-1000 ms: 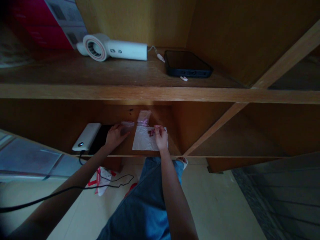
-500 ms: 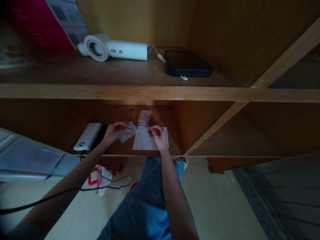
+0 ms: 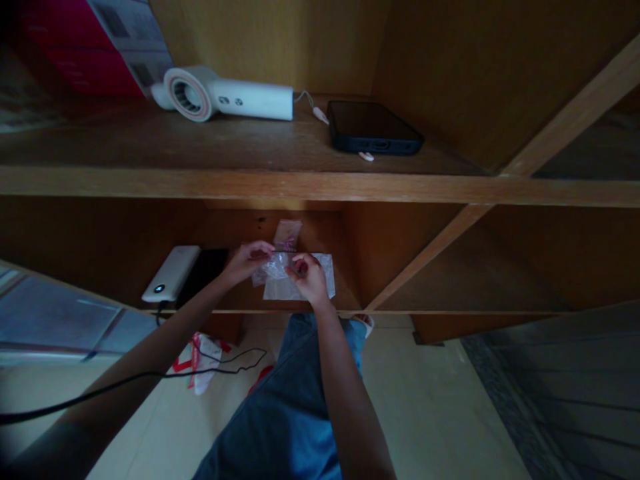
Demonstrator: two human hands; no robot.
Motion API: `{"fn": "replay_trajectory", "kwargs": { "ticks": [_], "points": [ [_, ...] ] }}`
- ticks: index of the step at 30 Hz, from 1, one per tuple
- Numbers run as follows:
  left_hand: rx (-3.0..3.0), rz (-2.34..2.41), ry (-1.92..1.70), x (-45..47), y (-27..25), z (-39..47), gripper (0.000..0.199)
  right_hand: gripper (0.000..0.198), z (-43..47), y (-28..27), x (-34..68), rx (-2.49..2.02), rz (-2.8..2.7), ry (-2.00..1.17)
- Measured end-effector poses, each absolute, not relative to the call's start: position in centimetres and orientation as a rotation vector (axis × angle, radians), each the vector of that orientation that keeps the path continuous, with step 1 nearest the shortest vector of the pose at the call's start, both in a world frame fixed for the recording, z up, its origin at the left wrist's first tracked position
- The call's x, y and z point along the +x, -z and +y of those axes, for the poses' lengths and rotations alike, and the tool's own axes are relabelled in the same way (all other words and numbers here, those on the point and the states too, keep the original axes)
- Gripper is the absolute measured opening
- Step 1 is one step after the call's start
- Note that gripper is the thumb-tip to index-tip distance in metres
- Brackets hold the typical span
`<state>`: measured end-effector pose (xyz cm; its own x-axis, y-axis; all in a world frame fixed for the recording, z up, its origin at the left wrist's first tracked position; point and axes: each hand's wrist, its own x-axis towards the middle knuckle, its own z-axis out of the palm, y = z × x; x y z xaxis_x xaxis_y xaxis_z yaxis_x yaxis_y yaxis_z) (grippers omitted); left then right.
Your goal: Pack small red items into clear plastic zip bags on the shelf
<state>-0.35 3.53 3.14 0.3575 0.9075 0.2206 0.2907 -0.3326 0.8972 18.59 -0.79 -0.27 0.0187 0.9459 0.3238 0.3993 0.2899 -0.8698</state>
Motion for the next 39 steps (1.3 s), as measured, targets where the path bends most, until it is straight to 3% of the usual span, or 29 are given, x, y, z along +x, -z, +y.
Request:
{"fn": "replay_trajectory", "kwargs": {
  "ticks": [8, 13, 18, 20, 34, 39],
  "points": [
    [1.854, 1.069, -0.95, -0.4, -2.1, 4.1, 0.018, 0.017, -0.7, 0.2, 18.4, -1.291, -1.638, -0.677],
    [2.277, 1.303, -0.894, 0.2, -3.0, 2.8, 0.025, 0.017, -0.5, 0.1, 18.6, -1.331, -1.523, -0.827],
    [2.658, 1.205, -0.713, 1.4, -3.7, 1.4, 0.066, 0.016, -0.3, 0.2, 19.0, -1.279, -1.504, -0.874],
    [2.702, 1.157, -0.636, 1.8, -3.4, 1.3, 0.074, 0.016, -0.3, 0.2, 19.1, -1.255, -1.499, -0.89],
    [2.588, 1.266, -0.672, 2.4, -0.6, 2.1, 0.073, 0.02, 0.0, 0.6, 19.1, -1.255, -1.458, -0.884],
    [2.596, 1.229, -0.687, 2.5, -0.8, 2.0, 0.067, 0.021, 0.1, 0.6, 18.8, -1.159, -1.384, -1.015]
  ]
}}
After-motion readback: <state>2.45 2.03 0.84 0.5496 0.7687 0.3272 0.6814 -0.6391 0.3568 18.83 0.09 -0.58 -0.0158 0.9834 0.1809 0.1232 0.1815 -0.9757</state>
